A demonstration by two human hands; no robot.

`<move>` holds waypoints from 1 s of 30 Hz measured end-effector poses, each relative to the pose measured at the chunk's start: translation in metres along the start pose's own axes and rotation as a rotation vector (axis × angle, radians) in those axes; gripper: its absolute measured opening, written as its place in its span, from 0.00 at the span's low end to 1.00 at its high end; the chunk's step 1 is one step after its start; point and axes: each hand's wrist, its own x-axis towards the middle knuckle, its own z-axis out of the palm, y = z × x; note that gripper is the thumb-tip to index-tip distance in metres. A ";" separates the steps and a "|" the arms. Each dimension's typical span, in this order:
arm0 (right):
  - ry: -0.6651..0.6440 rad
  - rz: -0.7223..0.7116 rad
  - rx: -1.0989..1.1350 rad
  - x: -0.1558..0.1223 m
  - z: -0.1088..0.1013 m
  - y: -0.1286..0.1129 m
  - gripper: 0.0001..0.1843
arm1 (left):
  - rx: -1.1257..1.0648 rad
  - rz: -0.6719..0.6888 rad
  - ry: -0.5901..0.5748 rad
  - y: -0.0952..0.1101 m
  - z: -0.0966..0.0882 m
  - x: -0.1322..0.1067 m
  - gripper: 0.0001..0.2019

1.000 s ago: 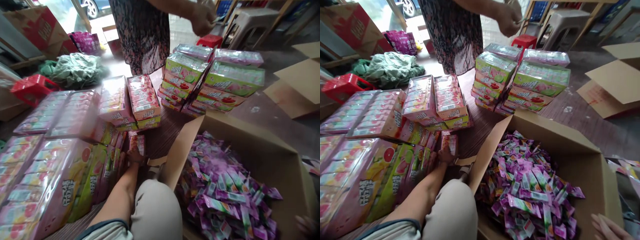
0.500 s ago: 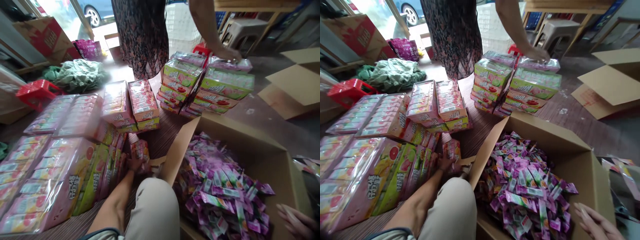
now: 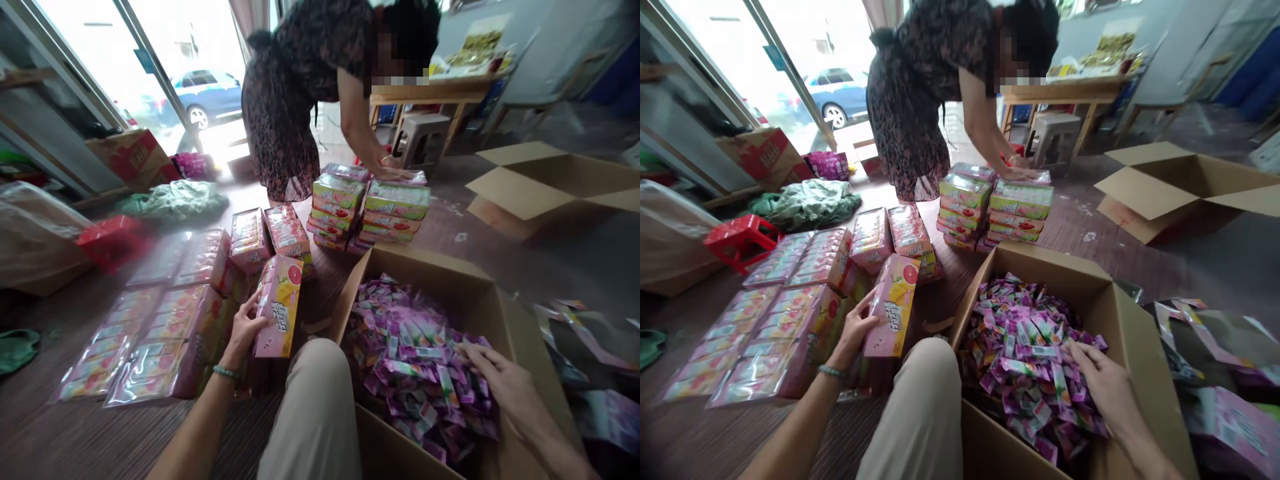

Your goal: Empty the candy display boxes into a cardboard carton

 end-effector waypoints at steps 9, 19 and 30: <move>-0.394 -0.158 0.581 -0.051 0.031 -0.048 0.36 | -0.581 0.075 -0.974 0.160 0.076 -0.095 0.42; -0.315 -0.080 0.845 -0.057 0.001 -0.048 0.31 | -0.731 -0.388 -1.285 0.098 0.244 -0.113 0.36; -0.503 0.098 0.869 -0.036 0.023 -0.028 0.31 | -0.591 -0.529 -1.159 0.111 0.241 -0.092 0.32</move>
